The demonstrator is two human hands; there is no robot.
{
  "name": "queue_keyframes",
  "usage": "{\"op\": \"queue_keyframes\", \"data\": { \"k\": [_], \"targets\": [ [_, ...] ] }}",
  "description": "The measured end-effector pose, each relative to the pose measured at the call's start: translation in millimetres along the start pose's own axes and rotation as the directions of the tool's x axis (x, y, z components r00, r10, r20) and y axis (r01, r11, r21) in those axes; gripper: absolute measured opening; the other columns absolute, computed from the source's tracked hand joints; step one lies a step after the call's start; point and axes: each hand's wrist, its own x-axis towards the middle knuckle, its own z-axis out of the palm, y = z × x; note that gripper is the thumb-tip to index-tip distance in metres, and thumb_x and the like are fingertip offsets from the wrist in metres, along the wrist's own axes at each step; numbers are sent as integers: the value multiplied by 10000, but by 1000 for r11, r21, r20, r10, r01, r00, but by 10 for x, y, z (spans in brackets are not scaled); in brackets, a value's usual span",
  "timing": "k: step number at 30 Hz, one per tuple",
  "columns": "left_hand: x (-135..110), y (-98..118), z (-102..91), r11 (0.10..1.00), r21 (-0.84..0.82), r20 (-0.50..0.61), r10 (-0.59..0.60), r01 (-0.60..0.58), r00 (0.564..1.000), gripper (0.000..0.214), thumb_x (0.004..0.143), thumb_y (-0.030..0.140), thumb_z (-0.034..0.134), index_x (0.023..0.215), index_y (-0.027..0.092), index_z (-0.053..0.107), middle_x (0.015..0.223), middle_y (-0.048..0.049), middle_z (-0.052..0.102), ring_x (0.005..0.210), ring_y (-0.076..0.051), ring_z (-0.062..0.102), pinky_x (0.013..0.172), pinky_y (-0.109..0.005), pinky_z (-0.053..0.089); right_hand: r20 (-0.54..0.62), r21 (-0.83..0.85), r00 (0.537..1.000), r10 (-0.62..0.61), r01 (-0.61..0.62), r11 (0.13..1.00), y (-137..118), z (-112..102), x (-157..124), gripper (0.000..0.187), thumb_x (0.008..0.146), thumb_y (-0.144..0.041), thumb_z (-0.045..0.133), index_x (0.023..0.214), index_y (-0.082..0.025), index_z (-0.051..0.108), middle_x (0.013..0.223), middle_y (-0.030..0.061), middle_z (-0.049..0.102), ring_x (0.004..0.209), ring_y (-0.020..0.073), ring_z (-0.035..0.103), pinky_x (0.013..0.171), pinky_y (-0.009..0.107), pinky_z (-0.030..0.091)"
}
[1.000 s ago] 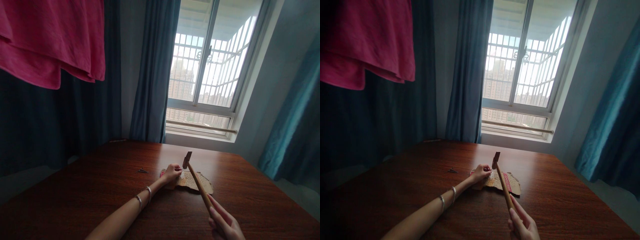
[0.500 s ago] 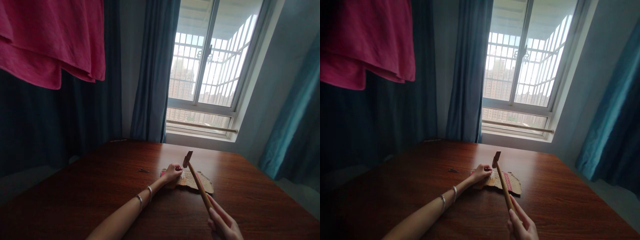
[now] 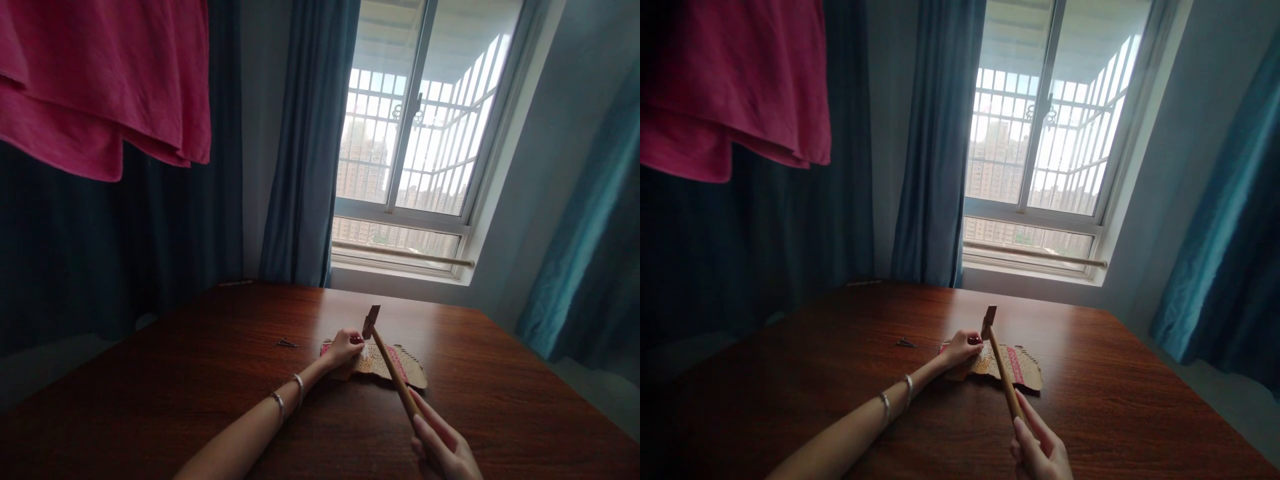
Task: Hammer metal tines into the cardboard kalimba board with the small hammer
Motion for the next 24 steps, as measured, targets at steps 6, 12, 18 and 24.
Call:
{"op": "queue_keyframes", "data": {
  "k": [6,12,18,24],
  "targets": [
    [4,4,4,1000,-7,-3,-1,1,1000,202,683,287,557,768,126,645,759,-38,666,734,-149,595,639,-210,430,-27,0,1000,-14,14,1000,11,-36,-38,845,533,-483,750,1247,-129,469,416,-81,388,318,2,305,324,96,111],
    [21,-32,16,999,33,-2,-8,8,1000,207,686,293,551,764,129,650,748,-34,664,719,-147,587,643,-217,426,-19,-9,1000,-11,11,1000,-12,-35,-56,821,550,-478,742,1246,-133,474,404,-83,383,316,14,327,322,102,145],
    [13,-31,19,999,34,-12,-13,13,1000,200,683,296,557,768,139,649,754,-25,662,721,-146,585,650,-217,424,-19,-10,1000,-15,14,1000,6,-14,5,804,538,-478,750,1228,-155,493,433,-82,397,321,3,325,321,94,151],
    [-1,7,8,999,23,-20,-23,24,1000,188,681,291,558,760,148,651,757,-19,664,733,-146,587,666,-215,428,13,-39,1000,-23,23,999,-39,-22,5,864,606,-507,694,1324,-156,365,442,-84,415,286,-16,224,304,100,108]
  ]
}}
